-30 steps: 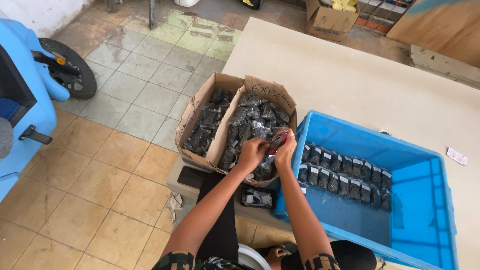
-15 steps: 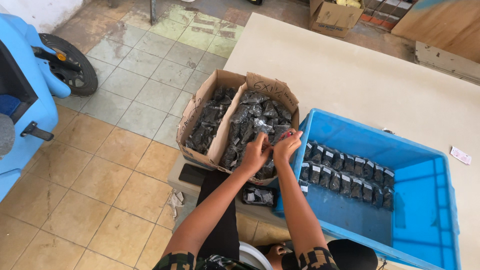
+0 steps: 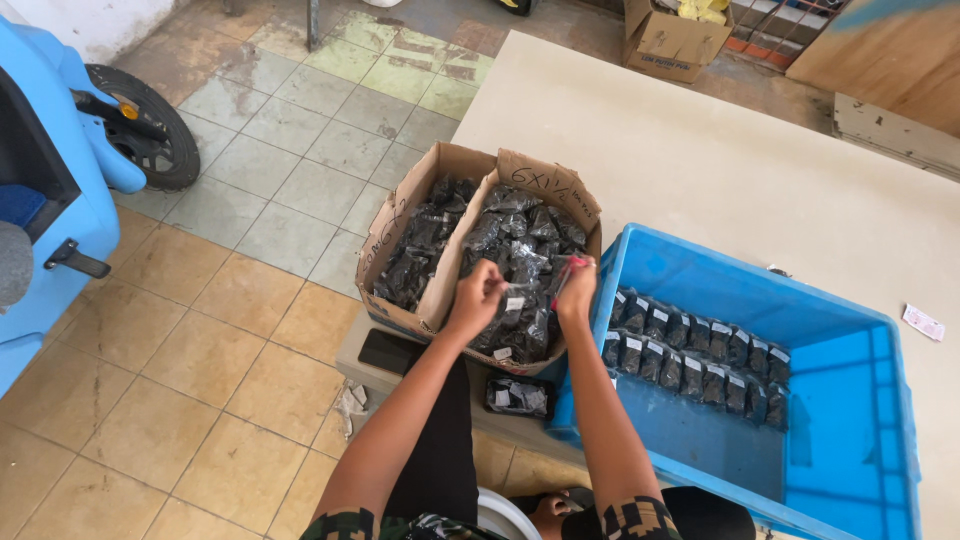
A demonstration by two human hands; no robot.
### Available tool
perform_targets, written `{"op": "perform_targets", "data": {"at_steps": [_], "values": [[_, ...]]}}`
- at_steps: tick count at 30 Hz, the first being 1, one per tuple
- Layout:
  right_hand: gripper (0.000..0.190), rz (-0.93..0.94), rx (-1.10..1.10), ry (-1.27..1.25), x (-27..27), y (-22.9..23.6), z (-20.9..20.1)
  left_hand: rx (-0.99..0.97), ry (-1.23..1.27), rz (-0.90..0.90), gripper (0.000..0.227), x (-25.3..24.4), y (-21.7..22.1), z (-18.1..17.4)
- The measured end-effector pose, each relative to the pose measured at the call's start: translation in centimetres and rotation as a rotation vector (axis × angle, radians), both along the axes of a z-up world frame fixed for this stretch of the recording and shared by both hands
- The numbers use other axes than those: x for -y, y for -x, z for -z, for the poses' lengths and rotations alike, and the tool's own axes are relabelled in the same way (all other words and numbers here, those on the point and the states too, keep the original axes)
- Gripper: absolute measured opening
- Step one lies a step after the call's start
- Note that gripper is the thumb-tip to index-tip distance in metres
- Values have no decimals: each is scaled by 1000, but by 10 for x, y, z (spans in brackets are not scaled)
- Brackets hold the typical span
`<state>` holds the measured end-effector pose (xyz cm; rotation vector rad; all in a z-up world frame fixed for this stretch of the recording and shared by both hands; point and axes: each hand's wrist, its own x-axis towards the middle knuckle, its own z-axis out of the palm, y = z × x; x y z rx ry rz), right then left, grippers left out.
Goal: The person repeatedly picks small plastic-wrapped packages from a cardboard box, applies a white label to each one using a handheld applicator, and places the labeled packages into a blue plastic bin. The process is repeated for multiple items.
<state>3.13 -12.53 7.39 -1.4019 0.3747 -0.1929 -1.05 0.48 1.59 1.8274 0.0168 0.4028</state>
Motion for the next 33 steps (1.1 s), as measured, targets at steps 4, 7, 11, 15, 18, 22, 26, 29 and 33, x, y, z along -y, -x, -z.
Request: {"op": "perform_targets", "data": {"at_steps": [4,7,11,15,18,22,26,29,33], "values": [[20,-349,267,746,19,2,78,-145,273,-37,21,-16,9,-11],[35,-468,512,1227,27,1,117,-184,318,-89,22,-19,7,-2],[37,-621,430,1517,32,11,140,-207,435,-112,26,-19,8,3],[38,-537,425,973,27,17,137,-294,608,-114,29,-13,7,-6],[71,-600,-59,-309,16,43,109,-334,673,-119,29,-8,0,0],[39,-427,-83,-263,5,70,71,-303,683,-79,28,5,6,-4],[35,-379,-3,-204,5,73,78,-249,603,-100,45,24,40,-41],[35,-354,69,-209,4,81,77,-263,529,-74,48,32,49,-33],[36,-334,60,-294,6,90,79,-206,459,-123,37,36,49,-12]]}}
